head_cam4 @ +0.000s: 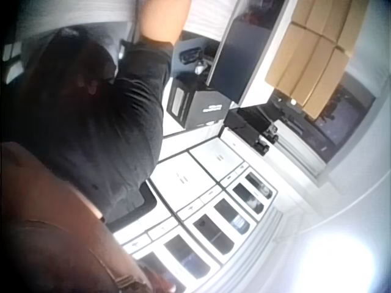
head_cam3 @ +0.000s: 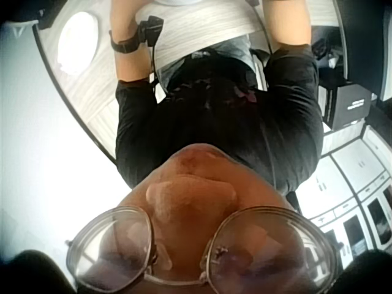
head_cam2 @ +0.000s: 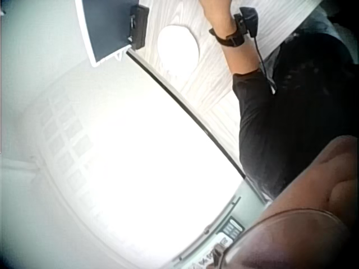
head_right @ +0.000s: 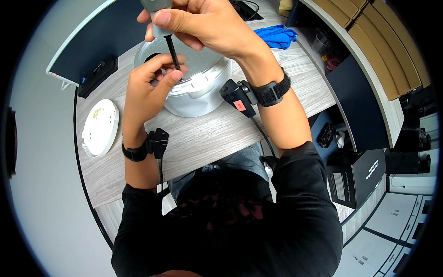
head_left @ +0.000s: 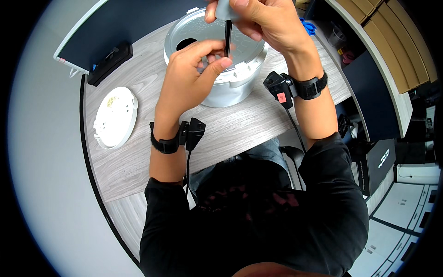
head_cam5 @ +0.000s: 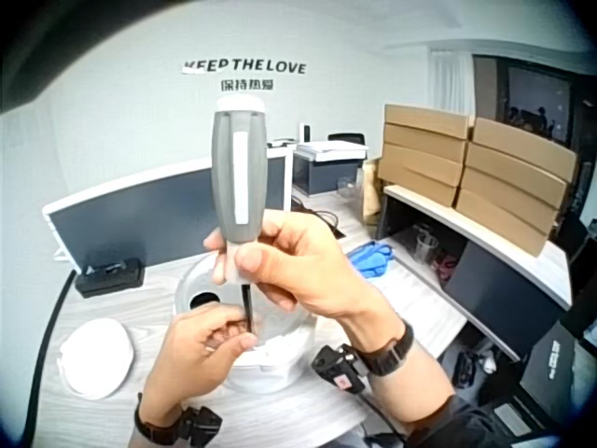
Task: The person uses a screwdriver to remove screws from a white rice cooker, detaches the lid and inner metal plate, and then wipes the cooker's rim with a blue cloth. The disassembled parts are placed on the table.
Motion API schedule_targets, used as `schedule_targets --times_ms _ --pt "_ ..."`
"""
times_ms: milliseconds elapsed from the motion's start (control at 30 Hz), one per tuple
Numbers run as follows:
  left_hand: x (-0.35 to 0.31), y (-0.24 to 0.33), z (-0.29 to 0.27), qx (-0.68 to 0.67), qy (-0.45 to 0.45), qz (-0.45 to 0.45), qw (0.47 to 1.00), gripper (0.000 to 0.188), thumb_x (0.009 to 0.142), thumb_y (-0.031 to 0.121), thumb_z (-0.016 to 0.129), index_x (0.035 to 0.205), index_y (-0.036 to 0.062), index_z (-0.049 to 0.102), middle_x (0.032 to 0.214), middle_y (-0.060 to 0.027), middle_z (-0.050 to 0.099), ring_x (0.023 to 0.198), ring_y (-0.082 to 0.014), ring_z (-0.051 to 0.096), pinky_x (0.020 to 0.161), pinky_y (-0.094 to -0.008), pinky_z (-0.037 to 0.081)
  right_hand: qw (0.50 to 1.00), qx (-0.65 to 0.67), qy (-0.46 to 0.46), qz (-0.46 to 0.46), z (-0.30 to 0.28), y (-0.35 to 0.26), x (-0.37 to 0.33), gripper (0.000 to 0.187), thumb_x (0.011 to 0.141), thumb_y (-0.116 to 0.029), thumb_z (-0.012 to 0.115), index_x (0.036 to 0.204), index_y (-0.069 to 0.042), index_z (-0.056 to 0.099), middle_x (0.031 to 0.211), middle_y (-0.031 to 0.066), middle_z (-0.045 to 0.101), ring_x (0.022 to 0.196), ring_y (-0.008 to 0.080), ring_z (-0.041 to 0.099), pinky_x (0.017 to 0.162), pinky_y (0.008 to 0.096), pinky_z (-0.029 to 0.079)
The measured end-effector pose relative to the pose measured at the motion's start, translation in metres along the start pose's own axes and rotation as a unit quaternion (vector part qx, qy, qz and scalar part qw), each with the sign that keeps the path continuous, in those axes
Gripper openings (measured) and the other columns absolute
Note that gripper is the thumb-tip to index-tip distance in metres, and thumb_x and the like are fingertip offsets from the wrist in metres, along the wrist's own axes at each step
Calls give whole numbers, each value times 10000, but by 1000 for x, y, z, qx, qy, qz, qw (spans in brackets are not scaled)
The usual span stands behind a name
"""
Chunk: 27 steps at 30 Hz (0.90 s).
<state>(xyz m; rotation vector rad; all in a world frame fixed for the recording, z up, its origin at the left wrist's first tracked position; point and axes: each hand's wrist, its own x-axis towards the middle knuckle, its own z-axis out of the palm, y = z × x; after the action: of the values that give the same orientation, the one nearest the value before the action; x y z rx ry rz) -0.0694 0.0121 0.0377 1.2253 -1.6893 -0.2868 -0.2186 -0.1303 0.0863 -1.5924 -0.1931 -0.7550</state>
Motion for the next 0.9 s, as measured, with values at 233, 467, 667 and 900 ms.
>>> schedule_targets --times_ms 233,467,667,900 --pt "1 -3 10 -69 29 0 997 140 944 106 669 1027 18 739 842 -69 757 696 -121 674 628 -239 506 993 106 -57 -8 -6 6 1 411 1022 -250 612 1307 43 574 1057 140 729 475 24 469 428 153 368" --pt "0 -6 17 -46 84 23 995 97 909 73 696 957 3 741 814 -68 761 661 -110 685 579 -228 505 996 33 78 -25 11 1 -6 198 988 -184 669 1029 -6 591 926 93 726 498 20 482 434 160 376" --pt "0 -3 16 -21 105 14 994 65 854 66 742 896 19 751 767 -55 755 661 -102 686 589 -231 508 983 -138 116 -33 24 -12 -7 196 892 -90 776 918 -42 587 733 -52 597 575 -14 476 496 158 383" --pt "1 1 12 -40 87 1 995 108 864 107 769 926 19 750 779 -48 758 677 -99 691 631 -229 510 997 4 67 -40 17 -7 -5 226 911 -40 731 1111 12 638 964 37 694 874 73 635 764 214 521"
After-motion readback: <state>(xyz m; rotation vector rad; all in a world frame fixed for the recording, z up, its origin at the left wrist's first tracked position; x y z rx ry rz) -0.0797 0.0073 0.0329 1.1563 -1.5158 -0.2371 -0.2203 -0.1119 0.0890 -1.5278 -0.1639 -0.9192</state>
